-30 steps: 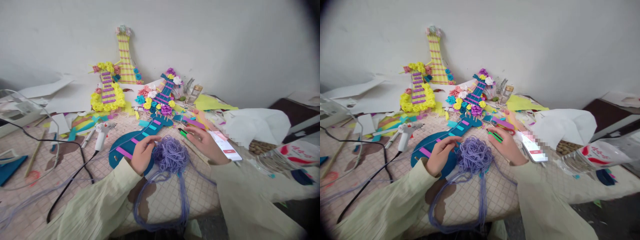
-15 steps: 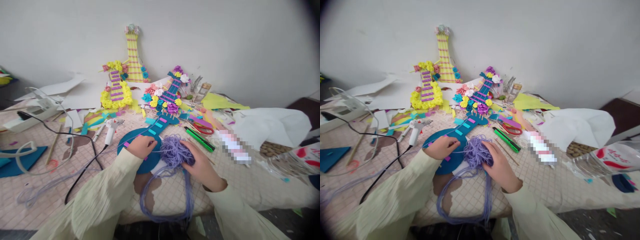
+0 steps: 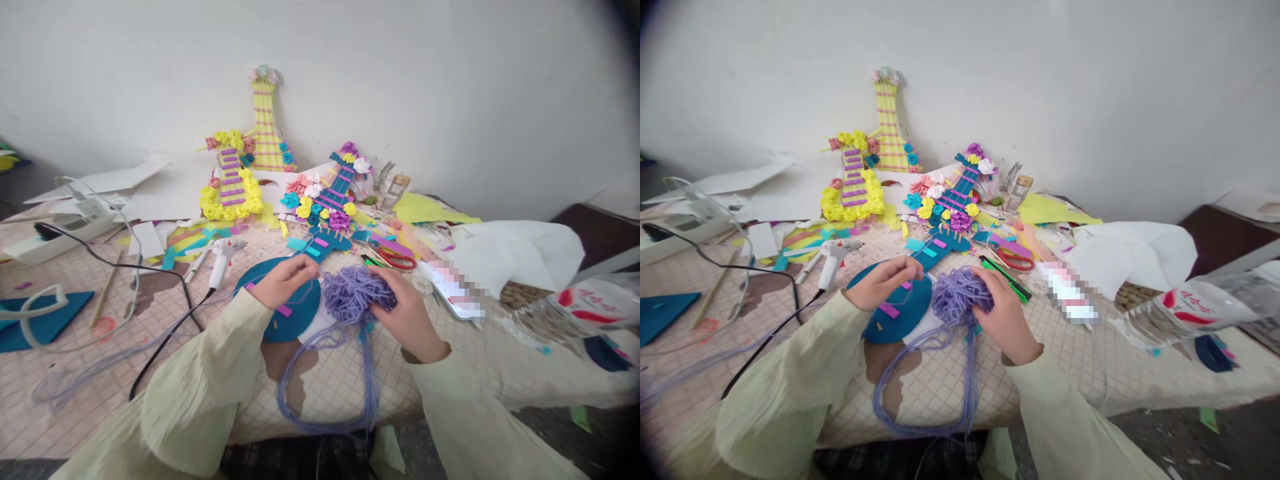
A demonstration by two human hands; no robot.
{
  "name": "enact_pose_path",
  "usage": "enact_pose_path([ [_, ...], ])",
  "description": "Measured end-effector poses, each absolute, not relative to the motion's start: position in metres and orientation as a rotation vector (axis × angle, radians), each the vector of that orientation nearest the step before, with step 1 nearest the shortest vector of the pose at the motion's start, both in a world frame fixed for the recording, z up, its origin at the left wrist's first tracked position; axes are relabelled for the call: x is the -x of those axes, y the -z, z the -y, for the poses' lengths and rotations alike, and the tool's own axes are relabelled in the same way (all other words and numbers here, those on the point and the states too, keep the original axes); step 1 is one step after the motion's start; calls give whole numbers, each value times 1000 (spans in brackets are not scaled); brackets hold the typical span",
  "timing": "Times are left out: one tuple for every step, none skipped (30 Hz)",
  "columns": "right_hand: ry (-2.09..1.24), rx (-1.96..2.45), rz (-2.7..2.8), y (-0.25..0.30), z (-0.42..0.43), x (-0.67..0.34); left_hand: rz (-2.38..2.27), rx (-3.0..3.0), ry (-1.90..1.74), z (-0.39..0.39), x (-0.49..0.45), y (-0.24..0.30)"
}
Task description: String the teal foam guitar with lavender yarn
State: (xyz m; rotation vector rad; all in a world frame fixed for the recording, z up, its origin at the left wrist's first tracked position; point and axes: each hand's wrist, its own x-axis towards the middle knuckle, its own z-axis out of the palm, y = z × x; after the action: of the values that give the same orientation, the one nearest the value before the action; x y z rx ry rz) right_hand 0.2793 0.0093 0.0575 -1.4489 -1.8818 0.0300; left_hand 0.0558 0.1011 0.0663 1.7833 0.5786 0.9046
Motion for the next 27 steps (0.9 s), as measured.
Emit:
enact_pose_path([
  [-3, 1448, 1892, -58, -10, -280, -582, -1630, -987, -102, -56, -67],
  [22, 1444, 1907, -59, -11, -281, -574, -1478, -1057, -104, -56, -67],
  [43, 1441, 1924, -58, -13, -281, -555, -1337, -1115, -105, -57, -67],
  [61, 1437, 1940, -58, -14, -282, -531, -1213, -1159, -105, -58, -68],
  [76, 1435, 1955, -56, -16, -282, -501, -1110, -1188, -106, -58, -69],
  [87, 1436, 1970, -55, -19, -283, -468, -1024, -1204, -105, -58, -70],
  [97, 1440, 1987, -54, -21, -283, -432, -952, -1206, -104, -58, -72],
  [109, 1445, 2000, -54, -24, -284, -388, -888, -1203, -103, -57, -75],
  [125, 1454, 2009, -53, -26, -285, -338, -829, -1197, -102, -55, -78],
  [145, 1465, 2013, -53, -29, -286, -283, -768, -1192, -101, -53, -82],
  [173, 1479, 2010, -54, -31, -287, -223, -707, -1192, -100, -50, -85],
  [204, 1498, 2001, -55, -34, -289, -163, -647, -1199, -99, -47, -89],
  [237, 1524, 1987, -57, -35, -292, -111, -591, -1215, -99, -43, -93],
  [267, 1553, 1972, -58, -37, -295, -71, -545, -1238, -99, -39, -96],
  [291, 1583, 1958, -60, -39, -298, -42, -512, -1269, -99, -35, -98],
  [308, 1608, 1944, -61, -40, -302, -18, -492, -1304, -100, -32, -101],
  [319, 1627, 1931, -62, -42, -307, 1, -484, -1337, -100, -28, -102],
  [325, 1635, 1919, -63, -44, -312, 17, -482, -1363, -101, -25, -103],
  [328, 1636, 1906, -63, -45, -316, 29, -486, -1379, -101, -23, -104],
  [329, 1635, 1894, -62, -47, -321, 35, -494, -1386, -102, -21, -104],
  [325, 1637, 1883, -61, -49, -325, 33, -505, -1384, -102, -20, -105],
  [309, 1644, 1881, -60, -50, -327, 22, -520, -1371, -102, -20, -104],
  [279, 1659, 1890, -59, -51, -329, 5, -538, -1355, -102, -20, -104],
  [235, 1680, 1909, -58, -50, -330, -15, -556, -1338, -102, -21, -104],
  [182, 1705, 1940, -57, -49, -330, -36, -573, -1324, -101, -23, -104],
  [123, 1726, 1981, -57, -47, -330, -56, -587, -1316, -100, -24, -105],
  [62, 1739, 2029, -57, -44, -330, -73, -601, -1313, -98, -26, -106],
])
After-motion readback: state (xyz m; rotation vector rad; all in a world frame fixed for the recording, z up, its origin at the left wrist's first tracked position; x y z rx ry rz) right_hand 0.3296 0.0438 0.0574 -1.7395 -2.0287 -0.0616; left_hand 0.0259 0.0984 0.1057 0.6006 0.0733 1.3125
